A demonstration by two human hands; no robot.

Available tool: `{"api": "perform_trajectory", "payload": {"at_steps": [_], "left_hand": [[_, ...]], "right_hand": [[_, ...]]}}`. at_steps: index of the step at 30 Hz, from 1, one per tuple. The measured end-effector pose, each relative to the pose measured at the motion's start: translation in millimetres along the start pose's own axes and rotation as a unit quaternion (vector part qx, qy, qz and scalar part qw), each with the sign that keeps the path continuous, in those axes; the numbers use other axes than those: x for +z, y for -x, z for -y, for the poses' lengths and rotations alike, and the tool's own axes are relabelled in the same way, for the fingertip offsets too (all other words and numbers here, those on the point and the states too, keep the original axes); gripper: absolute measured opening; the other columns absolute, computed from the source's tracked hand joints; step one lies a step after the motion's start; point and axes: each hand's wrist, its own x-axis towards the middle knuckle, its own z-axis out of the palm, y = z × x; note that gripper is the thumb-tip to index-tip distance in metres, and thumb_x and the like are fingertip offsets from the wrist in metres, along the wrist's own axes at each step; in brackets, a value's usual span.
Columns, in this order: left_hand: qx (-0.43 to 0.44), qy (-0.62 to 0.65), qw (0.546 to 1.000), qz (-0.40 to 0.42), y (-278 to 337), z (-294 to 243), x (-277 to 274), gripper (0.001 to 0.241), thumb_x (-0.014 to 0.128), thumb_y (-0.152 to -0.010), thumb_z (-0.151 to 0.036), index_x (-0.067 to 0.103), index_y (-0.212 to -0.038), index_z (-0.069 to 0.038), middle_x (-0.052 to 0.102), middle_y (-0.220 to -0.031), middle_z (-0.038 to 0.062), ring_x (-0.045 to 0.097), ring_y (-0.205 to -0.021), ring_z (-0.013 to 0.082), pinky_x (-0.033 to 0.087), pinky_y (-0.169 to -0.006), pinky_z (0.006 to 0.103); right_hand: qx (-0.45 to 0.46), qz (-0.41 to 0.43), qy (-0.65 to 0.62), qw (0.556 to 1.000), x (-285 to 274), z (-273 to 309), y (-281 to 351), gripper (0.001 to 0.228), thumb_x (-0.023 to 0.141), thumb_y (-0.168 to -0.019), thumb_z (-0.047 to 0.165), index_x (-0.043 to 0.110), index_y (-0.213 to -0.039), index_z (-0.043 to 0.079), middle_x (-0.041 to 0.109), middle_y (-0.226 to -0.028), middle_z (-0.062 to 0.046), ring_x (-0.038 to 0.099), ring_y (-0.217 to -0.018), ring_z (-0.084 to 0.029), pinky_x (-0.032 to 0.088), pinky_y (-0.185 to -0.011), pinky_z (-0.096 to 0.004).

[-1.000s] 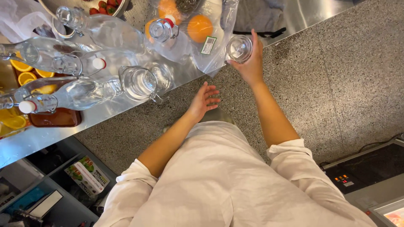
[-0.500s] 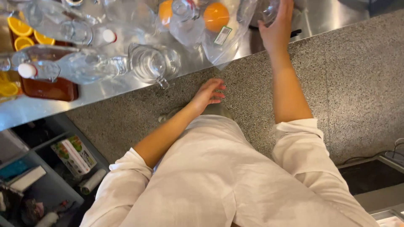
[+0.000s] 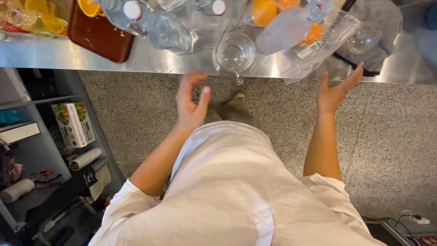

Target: The recorder prepares beverages by pouring hot water from a kettle into containers and then pouring liquid from one bottle into another container.

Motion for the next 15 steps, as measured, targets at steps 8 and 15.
{"api": "perform_trajectory", "payload": {"at_steps": [8, 15], "left_hand": [[0.062, -0.086, 0.984, -0.142, -59.7, 39.2, -100.0, 0.072, 0.076, -0.102, -0.016, 0.032, -0.158, -0.005, 0.041, -0.158, 0.012, 0.044, -0.143, 0.0258, 0.042, -0.123, 0.0454], [0.124, -0.153, 0.98, -0.023, -114.5, 68.4, -110.4, 0.089, 0.093, -0.09, -0.024, 0.034, -0.153, -0.003, 0.044, -0.152, 0.019, 0.045, -0.144, 0.0347, 0.04, -0.121, 0.0446]], "right_hand": [[-0.013, -0.181, -0.017, 0.983, 21.2, 78.7, 47.3, 0.049, 0.068, -0.116, 0.018, 0.043, -0.157, 0.009, 0.049, -0.159, -0.016, 0.054, -0.14, -0.025, 0.047, -0.115, -0.04], [-0.138, 0.125, -0.281, 0.942, 72.0, 326.1, 86.9, 0.021, 0.06, -0.114, 0.017, 0.059, -0.125, 0.0, 0.064, -0.112, -0.01, 0.065, -0.095, -0.016, 0.054, -0.088, -0.027]]}}
